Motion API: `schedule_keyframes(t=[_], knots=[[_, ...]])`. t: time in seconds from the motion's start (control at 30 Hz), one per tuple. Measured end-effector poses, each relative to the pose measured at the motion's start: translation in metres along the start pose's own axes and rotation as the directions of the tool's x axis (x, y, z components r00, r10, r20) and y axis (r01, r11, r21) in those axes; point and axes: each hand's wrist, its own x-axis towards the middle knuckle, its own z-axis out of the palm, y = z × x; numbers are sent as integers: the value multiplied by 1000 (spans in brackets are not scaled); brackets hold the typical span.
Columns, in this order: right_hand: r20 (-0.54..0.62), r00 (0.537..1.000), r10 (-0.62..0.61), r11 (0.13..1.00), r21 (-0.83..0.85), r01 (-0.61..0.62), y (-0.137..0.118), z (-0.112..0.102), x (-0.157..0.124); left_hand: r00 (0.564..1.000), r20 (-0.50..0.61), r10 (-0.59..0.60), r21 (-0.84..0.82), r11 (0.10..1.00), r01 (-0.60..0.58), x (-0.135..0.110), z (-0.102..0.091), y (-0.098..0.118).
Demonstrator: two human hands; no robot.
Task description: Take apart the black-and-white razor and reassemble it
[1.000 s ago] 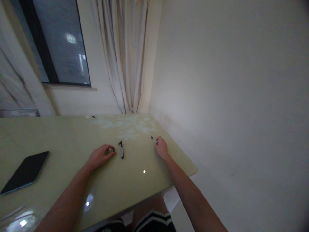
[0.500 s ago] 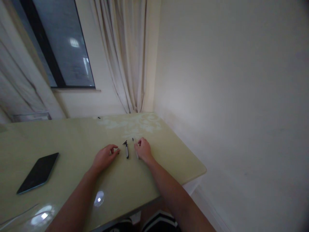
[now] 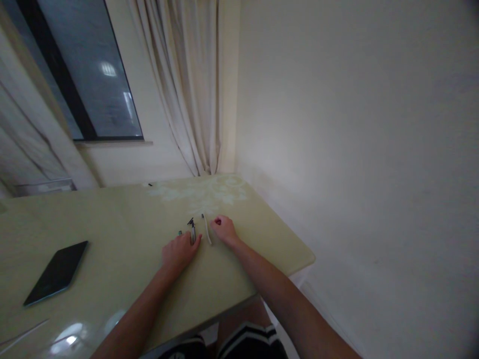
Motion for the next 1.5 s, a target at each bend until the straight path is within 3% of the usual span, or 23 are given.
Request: schedule_keyframes(t=[0.2, 0.33, 0.47, 0.57, 0.63, 0.73, 0.8, 0.87, 1.0, 1.13, 1.33, 1.5], knots=[[-23, 994, -103, 982, 157, 105, 6, -4, -6, 1000, 2, -23, -7, 1000, 23, 5, 0, -8], [20, 983, -180, 925, 344, 162, 1, -1, -13, 983, -172, 66, -104, 991, -85, 0, -1, -1], [199, 952, -234, 778, 625, 61, -4, 6, -13, 923, -249, 294, -206, 915, -347, -6, 9, 10], [277, 941, -195, 680, 730, -74, -6, 6, -14, 908, -273, 318, -394, 824, -407, -3, 13, 7], [365, 916, -169, 610, 769, -194, -9, 2, -17, 921, -310, 235, -565, 734, -377, 3, 11, -1], [541, 819, -189, 542, 753, -372, -15, -6, -22, 947, -305, 97, -795, 522, -309, 11, 5, -17], [620, 757, -206, 539, 718, -441, -18, -9, -24, 968, -237, 84, -881, 402, -250, 14, 3, -24], [649, 729, -215, 550, 698, -459, -20, -10, -26, 979, -167, 118, -918, 343, -198, 16, 4, -28], [644, 720, -259, 565, 705, -428, -19, -9, -26, 984, -98, 150, -955, 262, -135, 18, 10, -29], [676, 696, -243, 633, 654, -415, -18, -11, -26, 989, -34, 144, -985, 162, -57, 18, 14, -29], [644, 737, -207, 655, 651, -384, -20, -14, -26, 989, -18, 147, -999, -36, -13, 17, 17, -28], [685, 677, -270, 610, 666, -430, -22, -18, -25, 992, 18, 124, -987, -155, 38, 18, 20, -21]])
